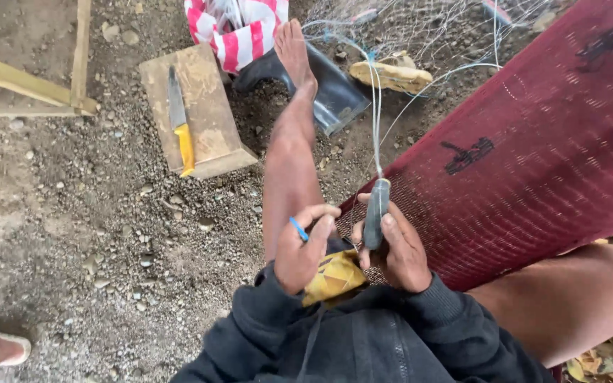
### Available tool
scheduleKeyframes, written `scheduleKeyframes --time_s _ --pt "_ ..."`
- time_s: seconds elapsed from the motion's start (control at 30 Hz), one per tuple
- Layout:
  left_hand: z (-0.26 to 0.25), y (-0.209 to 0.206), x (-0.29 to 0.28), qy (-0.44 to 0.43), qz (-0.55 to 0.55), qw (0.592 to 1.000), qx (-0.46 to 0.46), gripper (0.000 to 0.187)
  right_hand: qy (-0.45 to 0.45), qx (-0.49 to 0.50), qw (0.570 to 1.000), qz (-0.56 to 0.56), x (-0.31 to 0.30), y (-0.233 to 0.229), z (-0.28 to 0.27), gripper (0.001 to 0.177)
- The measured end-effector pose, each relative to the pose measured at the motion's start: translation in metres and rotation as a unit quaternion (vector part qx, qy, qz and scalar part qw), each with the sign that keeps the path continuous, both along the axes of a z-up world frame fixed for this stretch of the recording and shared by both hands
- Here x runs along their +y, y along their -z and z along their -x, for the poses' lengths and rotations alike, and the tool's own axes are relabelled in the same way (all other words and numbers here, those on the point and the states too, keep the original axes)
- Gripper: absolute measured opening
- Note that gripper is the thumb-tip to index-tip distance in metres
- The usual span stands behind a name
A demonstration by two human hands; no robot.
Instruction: Weaving or repairing a fishing net using a shuttle and twine at a fast, expert pace.
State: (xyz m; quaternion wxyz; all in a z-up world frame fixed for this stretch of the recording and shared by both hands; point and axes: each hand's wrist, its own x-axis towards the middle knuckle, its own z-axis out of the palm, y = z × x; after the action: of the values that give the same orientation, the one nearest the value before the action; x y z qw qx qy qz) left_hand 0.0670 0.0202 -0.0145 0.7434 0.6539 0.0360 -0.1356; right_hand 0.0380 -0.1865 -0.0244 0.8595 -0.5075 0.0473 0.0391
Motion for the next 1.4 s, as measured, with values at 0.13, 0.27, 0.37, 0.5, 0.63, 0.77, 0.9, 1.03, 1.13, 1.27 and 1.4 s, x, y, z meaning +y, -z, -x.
scheduleKeyframes --time_s 0.13,0.27,0.37,0.5,0.63,0.77,0.9,1.03,1.13,1.27,1.4 --pt "-0.018 -0.002 -0.012 0.059 0.008 0.997 -0.041 0.034 -0.024 -0.002 0.999 0.048 -0.005 0.020 0.008 0.055" --pt "-0.021 -0.025 -0.034 0.073 0.076 0.994 0.024 0.033 -0.070 -0.022 0.991 0.114 -0.012 0.022 0.012 0.050" --pt "-0.020 -0.015 -0.042 0.058 0.110 0.991 0.054 0.029 -0.075 -0.023 0.980 0.184 -0.016 -0.003 0.010 0.045" --pt "-0.021 0.004 -0.043 0.049 0.066 0.995 0.062 0.024 -0.045 -0.007 0.969 0.243 -0.013 0.007 0.031 0.037" --pt "-0.017 0.001 -0.046 0.014 0.185 0.977 0.105 0.028 -0.003 -0.001 0.970 0.242 -0.012 0.026 0.047 0.031" --pt "-0.016 0.012 -0.045 0.024 0.258 0.957 0.127 0.039 0.009 0.004 0.965 0.262 -0.013 0.027 0.047 0.026" --pt "-0.018 0.034 -0.038 0.052 0.313 0.940 0.123 0.044 0.064 -0.003 0.968 0.241 0.000 0.024 0.049 0.031" --pt "-0.017 0.043 -0.034 0.063 0.327 0.938 0.093 0.042 0.087 -0.012 0.970 0.226 0.003 0.032 0.054 0.039" --pt "-0.017 0.041 -0.035 0.063 0.318 0.942 0.087 0.041 0.092 -0.017 0.966 0.242 -0.002 0.043 0.056 0.031" --pt "-0.017 0.033 -0.036 0.066 0.309 0.943 0.103 0.037 0.072 -0.014 0.968 0.241 -0.005 0.045 0.055 0.021" --pt "-0.018 0.034 -0.035 0.052 0.334 0.934 0.112 0.038 0.053 -0.020 0.968 0.243 -0.005 0.032 0.050 0.024"
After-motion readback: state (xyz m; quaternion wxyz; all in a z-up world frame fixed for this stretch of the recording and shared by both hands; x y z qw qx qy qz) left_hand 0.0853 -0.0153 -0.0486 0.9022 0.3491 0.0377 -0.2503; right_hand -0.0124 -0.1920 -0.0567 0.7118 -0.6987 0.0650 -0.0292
